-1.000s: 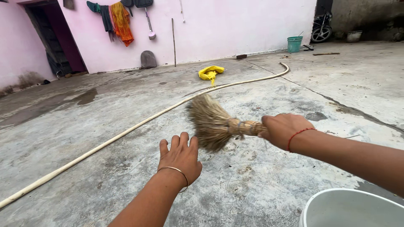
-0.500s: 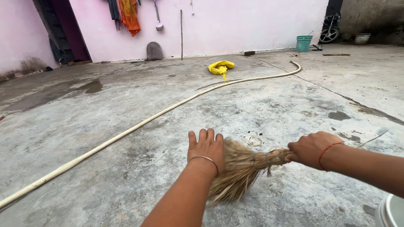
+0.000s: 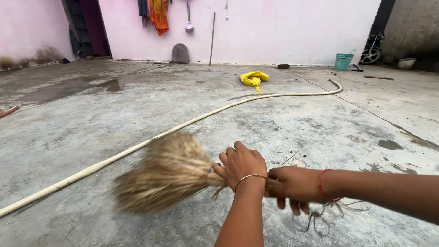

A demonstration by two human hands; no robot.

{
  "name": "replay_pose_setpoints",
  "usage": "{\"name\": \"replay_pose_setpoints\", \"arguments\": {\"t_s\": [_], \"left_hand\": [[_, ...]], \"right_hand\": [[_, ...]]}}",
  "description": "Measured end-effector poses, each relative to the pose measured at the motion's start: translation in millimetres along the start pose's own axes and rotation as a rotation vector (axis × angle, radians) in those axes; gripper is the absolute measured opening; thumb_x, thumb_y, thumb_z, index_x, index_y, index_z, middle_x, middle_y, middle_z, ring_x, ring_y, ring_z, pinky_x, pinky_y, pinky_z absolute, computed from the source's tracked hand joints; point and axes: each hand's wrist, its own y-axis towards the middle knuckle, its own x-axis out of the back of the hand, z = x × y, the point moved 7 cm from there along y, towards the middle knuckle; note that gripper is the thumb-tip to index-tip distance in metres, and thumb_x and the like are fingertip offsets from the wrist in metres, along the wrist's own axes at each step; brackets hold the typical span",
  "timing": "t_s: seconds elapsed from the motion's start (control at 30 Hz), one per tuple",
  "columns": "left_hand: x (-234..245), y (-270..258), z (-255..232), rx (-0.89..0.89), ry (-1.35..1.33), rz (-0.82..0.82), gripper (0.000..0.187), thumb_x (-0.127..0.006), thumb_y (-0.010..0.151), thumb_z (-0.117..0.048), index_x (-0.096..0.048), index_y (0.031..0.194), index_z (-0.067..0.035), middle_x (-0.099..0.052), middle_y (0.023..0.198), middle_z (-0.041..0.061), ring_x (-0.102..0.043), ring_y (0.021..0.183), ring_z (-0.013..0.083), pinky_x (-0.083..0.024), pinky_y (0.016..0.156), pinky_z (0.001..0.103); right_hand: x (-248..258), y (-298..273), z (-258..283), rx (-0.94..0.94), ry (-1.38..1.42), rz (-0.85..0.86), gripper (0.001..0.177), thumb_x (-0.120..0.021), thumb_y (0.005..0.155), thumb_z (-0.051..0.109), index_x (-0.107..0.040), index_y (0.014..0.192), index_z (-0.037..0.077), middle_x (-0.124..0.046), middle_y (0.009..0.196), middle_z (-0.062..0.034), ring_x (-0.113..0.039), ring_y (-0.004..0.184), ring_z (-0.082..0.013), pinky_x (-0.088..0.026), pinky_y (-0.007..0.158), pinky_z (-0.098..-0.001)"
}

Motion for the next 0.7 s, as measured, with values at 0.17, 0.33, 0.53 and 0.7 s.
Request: {"name": "replay_pose_setpoints", "arguments": {"t_s": [0.17, 0.33, 0.53, 0.7], "left_hand": [[17, -2, 34, 0.005, 0.12, 0.132, 0.031, -0.052, 0.1, -0.033, -0.072, 0.113, -0.013, -0.065, 0.122, 0.008, -0.045, 0.132, 0.025, -0.021, 0.114, 0.052], [47, -3, 79, 0.047, 0.207, 0.201, 0.029, -0.051, 0.102, -0.032, -0.071, 0.113, -0.015, -0.067, 0.116, 0.006, -0.046, 0.128, 0.0228, -0.023, 0.112, 0.049], [92, 5, 111, 0.1, 0.273, 0.07, 0.03, -0.053, 0.101, -0.034, -0.072, 0.115, -0.015, -0.066, 0.118, 0.005, -0.046, 0.128, 0.0237, -0.022, 0.113, 0.051], [102, 5, 129, 0.136, 0.295, 0.074, 0.029, -0.052, 0.101, -0.032, -0.07, 0.117, -0.016, -0.066, 0.119, 0.004, -0.047, 0.127, 0.0231, -0.022, 0.113, 0.051]], "right_hand": [[-99, 0, 60, 0.469, -0.304, 0.163, 0.041, -0.066, 0.098, 0.037, -0.068, 0.121, 0.002, -0.072, 0.099, -0.0138, -0.067, 0.085, -0.0263, -0.054, 0.073, -0.0408], [-84, 45, 35, 0.272, -0.616, 0.097, 0.044, -0.062, 0.094, 0.046, -0.063, 0.13, 0.022, -0.074, 0.113, -0.0092, -0.069, 0.107, -0.0271, -0.051, 0.096, -0.0433], [25, 137, -106, -0.208, -0.502, -0.239, 0.045, -0.06, 0.099, 0.048, -0.068, 0.124, 0.012, -0.078, 0.093, -0.0093, -0.075, 0.077, -0.0219, -0.059, 0.072, -0.0391], [20, 165, -104, -0.361, 0.01, -0.421, 0.041, -0.06, 0.103, 0.036, -0.066, 0.114, -0.003, -0.071, 0.071, -0.0129, -0.062, 0.049, -0.0218, -0.049, 0.044, -0.0369]]}}
